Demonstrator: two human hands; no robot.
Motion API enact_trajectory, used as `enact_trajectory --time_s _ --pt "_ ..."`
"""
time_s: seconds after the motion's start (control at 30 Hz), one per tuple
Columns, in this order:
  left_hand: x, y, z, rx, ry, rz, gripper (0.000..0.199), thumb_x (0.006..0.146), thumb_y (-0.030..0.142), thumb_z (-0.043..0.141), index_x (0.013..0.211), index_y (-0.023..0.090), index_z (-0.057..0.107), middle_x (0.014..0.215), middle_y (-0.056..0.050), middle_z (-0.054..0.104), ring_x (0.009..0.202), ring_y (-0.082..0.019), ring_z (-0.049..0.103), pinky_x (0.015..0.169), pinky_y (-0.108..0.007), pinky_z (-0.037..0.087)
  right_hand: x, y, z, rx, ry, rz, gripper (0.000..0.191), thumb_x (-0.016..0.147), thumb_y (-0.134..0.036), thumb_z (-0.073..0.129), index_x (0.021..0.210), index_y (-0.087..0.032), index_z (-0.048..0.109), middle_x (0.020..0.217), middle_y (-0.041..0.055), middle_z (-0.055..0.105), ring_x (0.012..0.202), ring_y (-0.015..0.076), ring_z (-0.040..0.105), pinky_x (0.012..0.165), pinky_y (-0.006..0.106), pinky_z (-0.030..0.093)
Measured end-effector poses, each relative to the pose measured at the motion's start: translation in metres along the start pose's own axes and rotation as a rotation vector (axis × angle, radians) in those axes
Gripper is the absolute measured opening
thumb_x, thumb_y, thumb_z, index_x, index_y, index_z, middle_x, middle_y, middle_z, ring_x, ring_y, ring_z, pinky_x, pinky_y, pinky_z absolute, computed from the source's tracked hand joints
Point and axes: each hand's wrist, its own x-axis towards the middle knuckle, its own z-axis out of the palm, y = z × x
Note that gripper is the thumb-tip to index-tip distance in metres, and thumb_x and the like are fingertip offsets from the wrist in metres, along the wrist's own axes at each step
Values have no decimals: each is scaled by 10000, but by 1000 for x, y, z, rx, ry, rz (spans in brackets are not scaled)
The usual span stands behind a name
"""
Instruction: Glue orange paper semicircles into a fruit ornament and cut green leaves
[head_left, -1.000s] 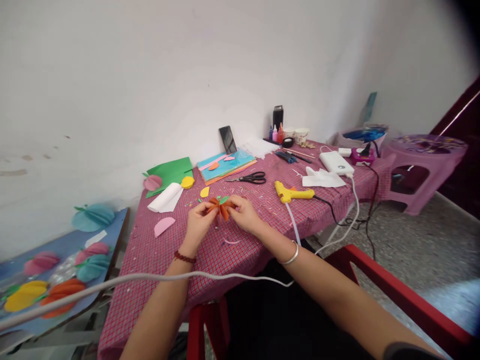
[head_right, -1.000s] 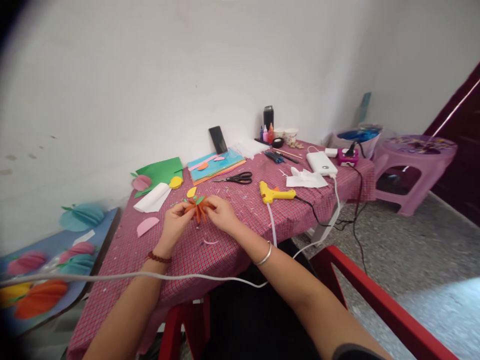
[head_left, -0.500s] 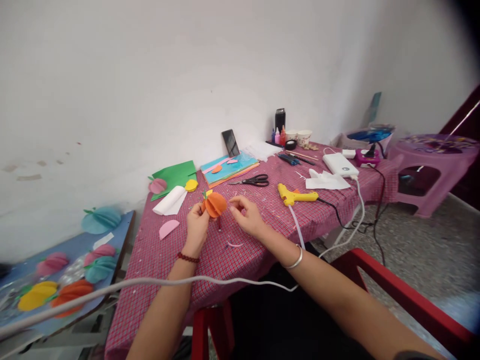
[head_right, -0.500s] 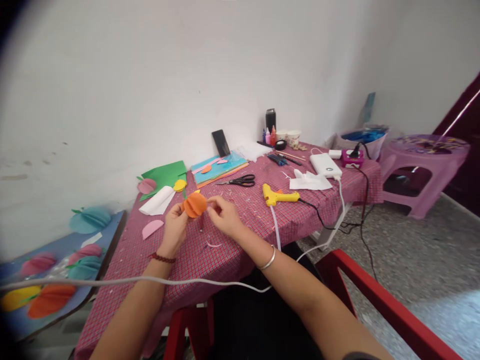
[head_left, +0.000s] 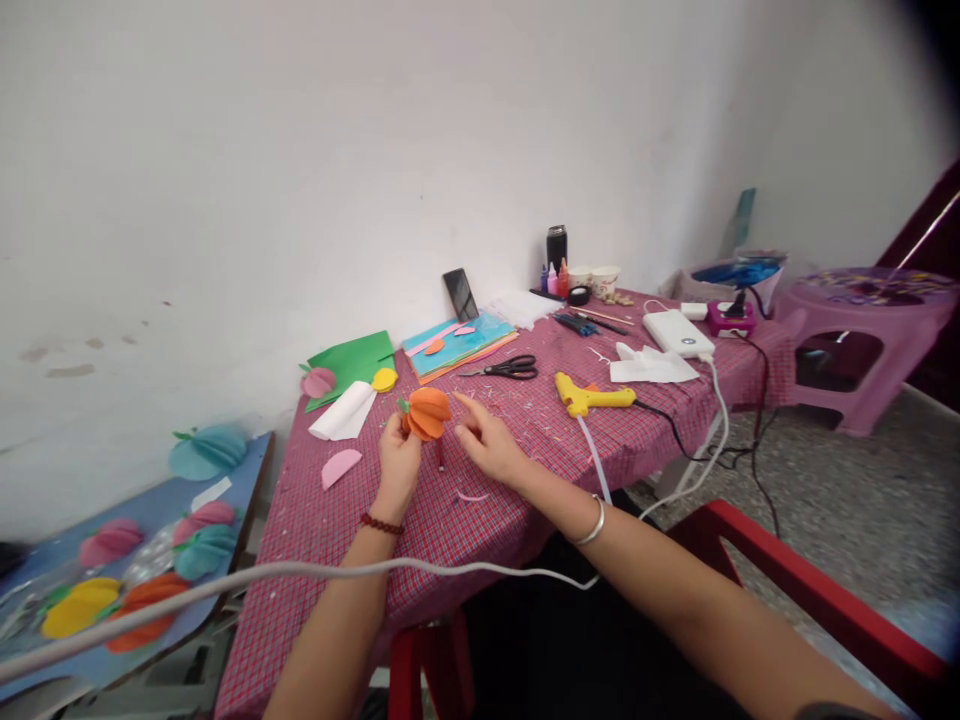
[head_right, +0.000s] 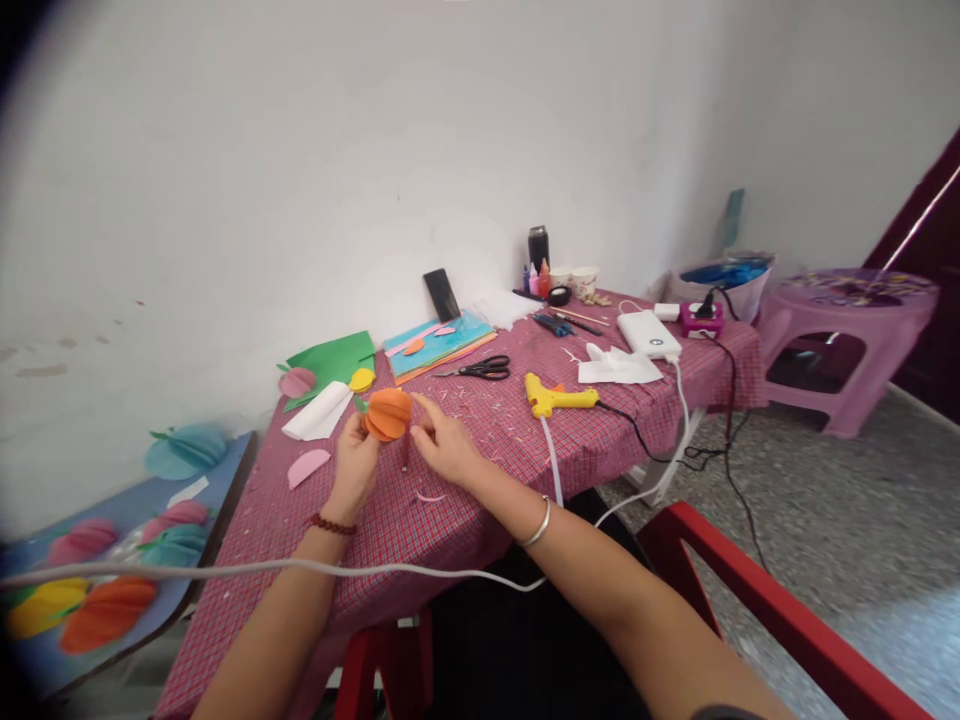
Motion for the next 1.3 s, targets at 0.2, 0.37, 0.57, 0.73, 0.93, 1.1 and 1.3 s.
enact_trajectory --time_s 0.2,0.37,0.57,0.73,0.93,1.1,1.3 --pt "3 -8 -4 49 4 38 146 740 276 638 748 199 514 718 35 525 646 -115 467 629 -224 375 -2 3 2 -22 -42 -17 483 917 -195 463 1397 -160 418 607 -59 459 531 134 429 551 270 346" --pt "2 -6 -5 105 20 74 126 757 235 616 711 204 503 665 46 483 616 -118 434 600 -231 340 -3 6 3 -44 -83 -5 485 914 -194 471 1396 -165 430 613 -63 460 536 127 438 557 259 349" --pt "0 0 -3 161 34 108 143 758 187 608 679 207 490 634 54 450 592 -118 400 581 -241 305 -3 7 5 -42 -85 -4 494 910 -184 469 1402 -161 427 629 -61 467 552 127 446 580 259 364" --pt "-1 -1 -3 184 38 121 146 764 156 592 676 207 488 637 51 450 598 -120 399 582 -244 301 -3 9 5 -42 -83 -10 481 912 -191 474 1391 -149 441 628 -63 463 540 118 424 569 251 343" --pt "-2 0 -3 194 29 116 115 766 186 596 694 207 508 647 48 483 615 -123 425 595 -240 311 -3 8 5 -44 -79 -9 471 909 -188 476 1377 -151 453 617 -68 452 535 117 417 562 246 337" --pt "-1 -2 -3 216 28 127 115 764 166 584 689 207 507 654 43 489 627 -126 432 601 -240 309 -3 6 4 -45 -72 -2 456 908 -196 475 1362 -153 470 618 -65 454 536 120 427 567 250 349" --pt "-1 -4 -4 247 24 137 99 774 154 568 711 206 513 666 41 500 632 -125 443 607 -239 323 -3 6 4 -50 -72 -5 455 912 -202 470 1364 -142 470 625 -60 468 538 120 430 566 250 346"
